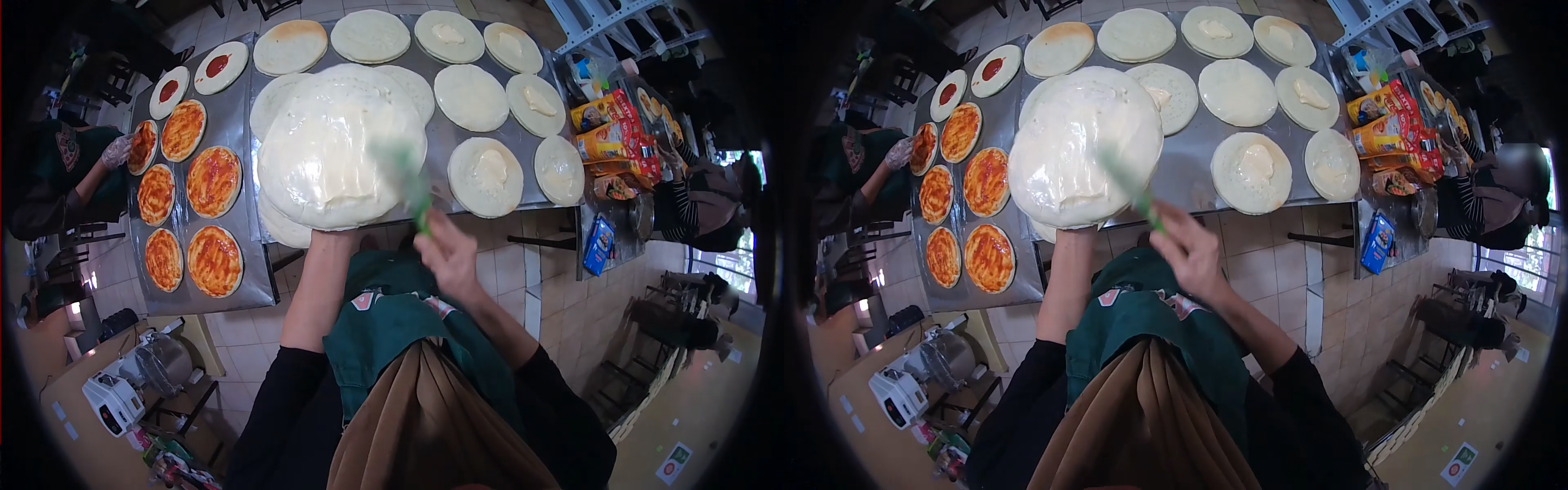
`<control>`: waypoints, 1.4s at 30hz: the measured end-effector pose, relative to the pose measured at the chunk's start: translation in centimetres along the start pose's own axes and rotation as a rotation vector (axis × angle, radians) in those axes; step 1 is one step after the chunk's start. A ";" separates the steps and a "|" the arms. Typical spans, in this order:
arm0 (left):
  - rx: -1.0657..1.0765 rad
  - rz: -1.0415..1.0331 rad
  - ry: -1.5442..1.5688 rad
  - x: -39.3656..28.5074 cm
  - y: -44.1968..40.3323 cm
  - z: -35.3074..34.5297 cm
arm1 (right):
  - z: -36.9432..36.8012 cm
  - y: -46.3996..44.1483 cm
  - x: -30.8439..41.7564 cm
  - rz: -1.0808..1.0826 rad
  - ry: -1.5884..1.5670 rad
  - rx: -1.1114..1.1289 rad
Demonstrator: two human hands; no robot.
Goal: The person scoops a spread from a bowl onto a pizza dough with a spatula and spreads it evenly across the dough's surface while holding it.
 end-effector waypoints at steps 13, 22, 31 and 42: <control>0.078 -0.032 0.061 1.0 -0.4 -1.7 | 0.6 1.8 2.9 0.246 0.452 0.054; 0.123 -0.033 0.093 0.4 -1.2 -2.1 | 3.0 0.4 0.6 0.155 0.338 -0.065; 0.154 -0.055 0.118 -0.3 0.3 -3.0 | 2.1 -5.3 1.1 -0.240 -0.480 -0.070; -0.297 -0.118 0.104 0.4 -1.1 0.6 | -0.1 2.0 4.9 0.189 0.503 0.154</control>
Point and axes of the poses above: each hand's wrist, its own y-axis away from the middle knuckle, its own z-axis out of the back of the hand, x = y × z, the point moved 4 cm from there along -y, towards the middle knuckle, and after that the axes turned 4 degrees about -y, right-handed, at the moved point
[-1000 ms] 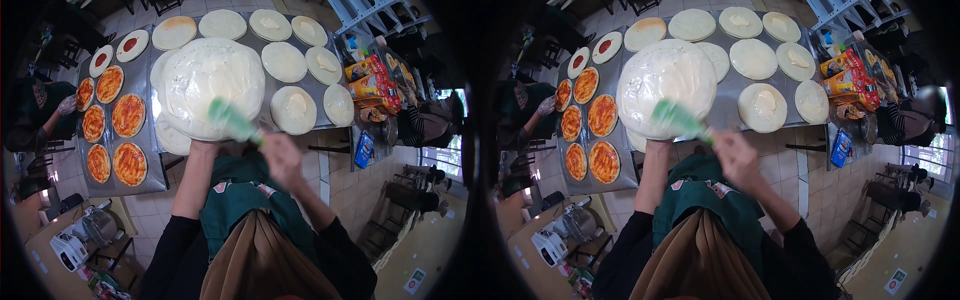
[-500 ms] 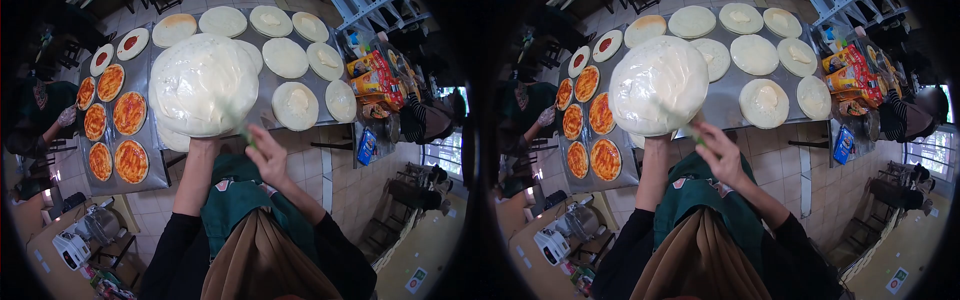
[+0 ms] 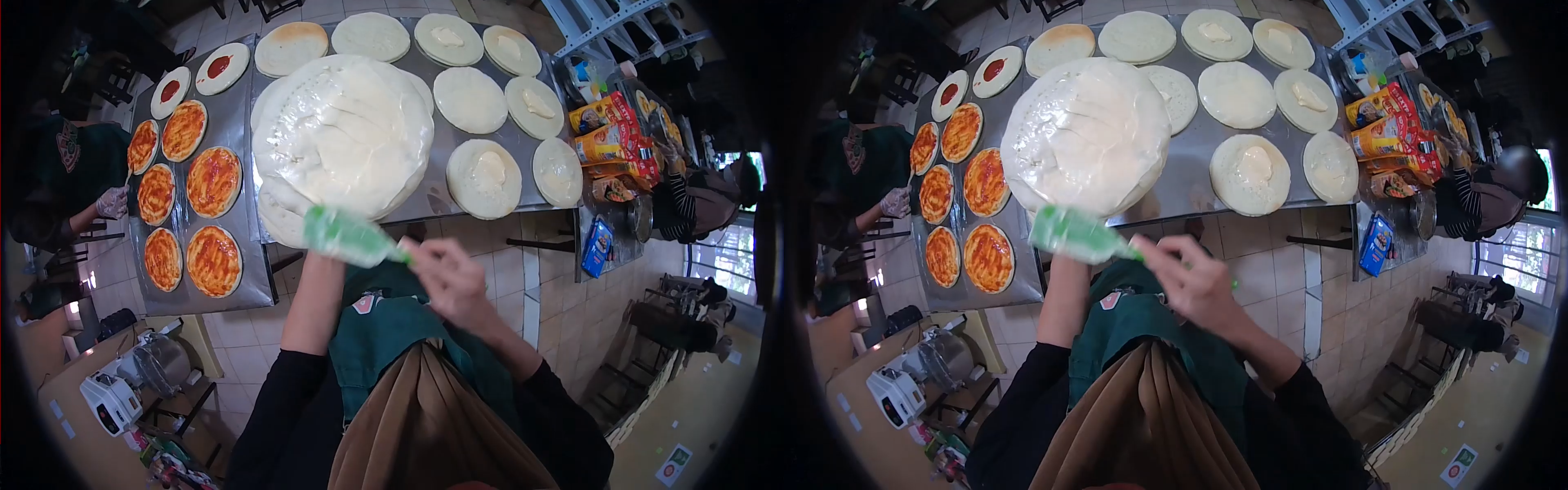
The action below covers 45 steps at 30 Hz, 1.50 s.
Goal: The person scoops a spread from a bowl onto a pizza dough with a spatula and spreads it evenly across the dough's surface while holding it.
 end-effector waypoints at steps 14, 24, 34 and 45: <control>0.218 0.062 0.128 0.1 0.8 -2.7 | 2.8 -2.3 -6.8 -0.141 -0.203 -0.311; 0.379 0.069 0.213 0.2 1.6 -4.9 | -0.8 -4.5 -5.4 -0.360 -0.984 -0.261; 0.344 0.104 0.220 -0.4 0.9 0.0 | -1.2 0.1 -1.4 0.029 -0.089 -0.110; 0.339 0.049 0.128 0.6 1.2 -1.4 | -3.2 0.7 -4.7 -0.052 -0.290 -0.206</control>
Point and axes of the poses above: each hand's wrist, its own y-axis away from the middle knuckle, its own z-axis out of the back of the hand, x = y × z, the point moved 4 cm from there along -y, towards the middle knuckle, and after that the axes turned 4 degrees about -y, right-handed, at the moved point
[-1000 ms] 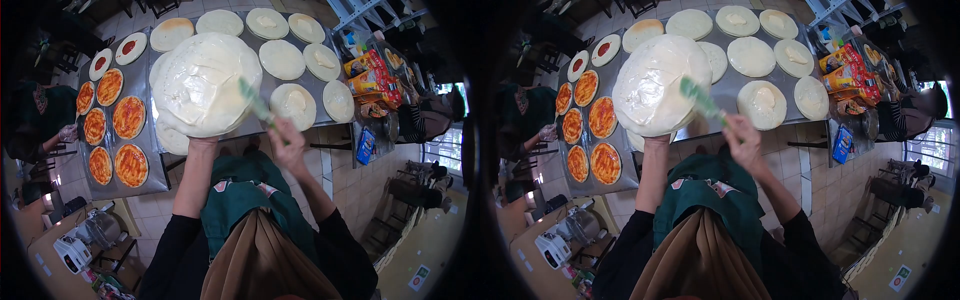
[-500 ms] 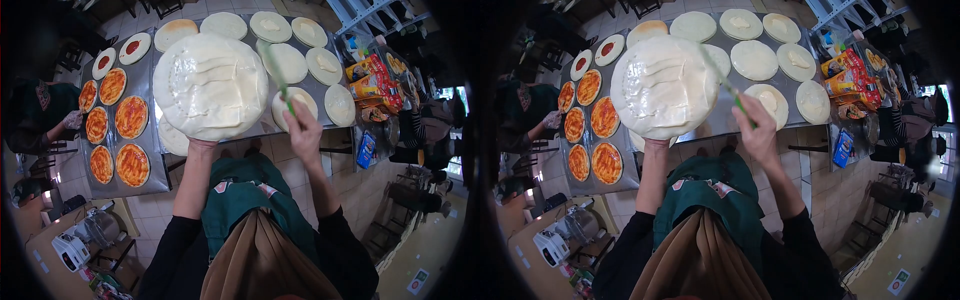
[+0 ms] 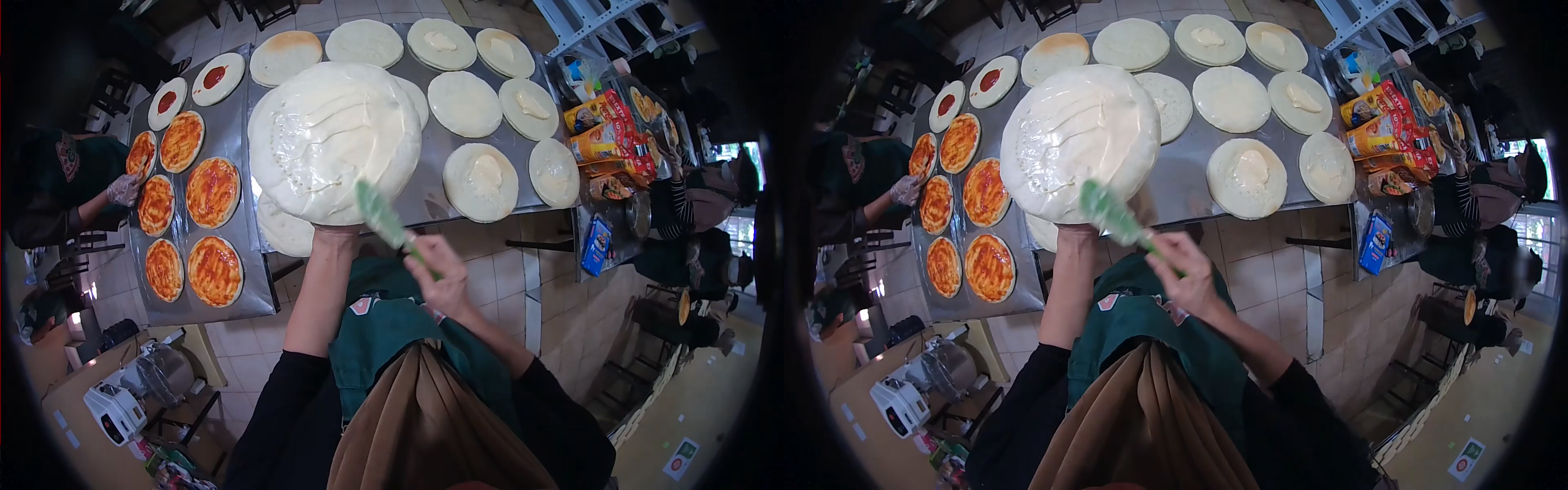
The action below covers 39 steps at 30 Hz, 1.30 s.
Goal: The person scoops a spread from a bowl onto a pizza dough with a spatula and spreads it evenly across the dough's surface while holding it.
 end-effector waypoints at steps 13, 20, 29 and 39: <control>-0.015 -0.030 -0.034 -1.1 0.1 0.0 | 4.8 -5.9 1.8 0.186 0.202 -0.138; -0.077 -0.020 -0.105 -1.6 0.3 0.1 | 4.4 -4.1 3.6 0.060 0.216 0.048; -0.158 -0.010 -0.214 -0.6 0.9 -0.4 | 0.5 -2.7 6.3 0.187 0.381 0.416; -0.270 -0.026 -0.322 -0.3 -0.3 0.4 | 1.3 -2.0 6.0 0.127 0.362 0.441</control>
Point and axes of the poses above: each hand's wrist, its own y-axis away from the middle knuckle, its own z-axis out of the back of the hand, x = y × z, the point moved 4 cm from there along -y, towards the middle knuckle, and after that the axes turned 4 degrees about -y, right-handed, at the moved point
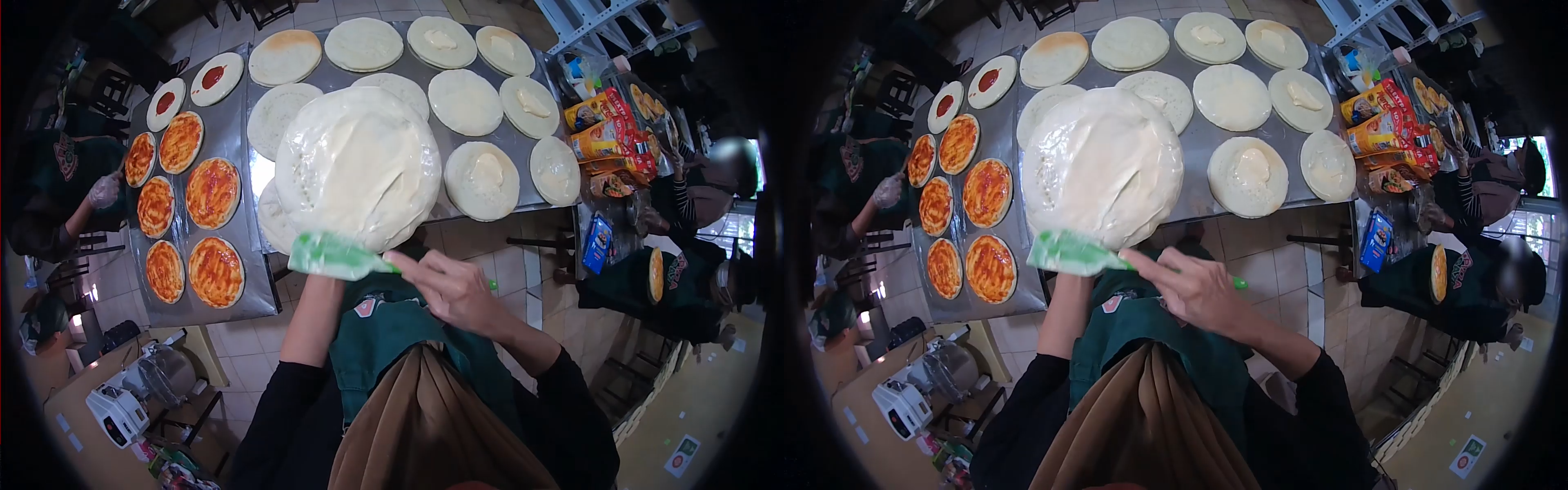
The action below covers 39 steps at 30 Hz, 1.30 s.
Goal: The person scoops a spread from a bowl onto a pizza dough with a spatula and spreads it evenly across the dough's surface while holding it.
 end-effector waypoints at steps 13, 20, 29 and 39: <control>-0.149 0.030 -0.157 -0.5 2.9 0.6 | 1.8 0.8 -1.8 -0.077 -0.038 -0.105; -0.207 0.027 -0.226 -0.4 2.0 0.7 | 0.7 1.2 -1.0 -0.046 0.015 -0.055; -0.237 0.036 -0.219 -1.3 0.9 3.3 | -0.4 1.5 -3.5 -0.132 -0.043 -0.237; 0.176 0.114 0.387 0.5 0.4 0.9 | -2.3 1.1 -5.8 -0.140 -0.339 -0.415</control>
Point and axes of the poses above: each hand's wrist, its own y-axis away from the middle knuckle, its own z-axis out of the back of the hand, x = y × z, the point moved 4 cm from there along -y, towards the middle knuckle, and after that the axes turned 4 degrees about -y, right-handed, at the moved point
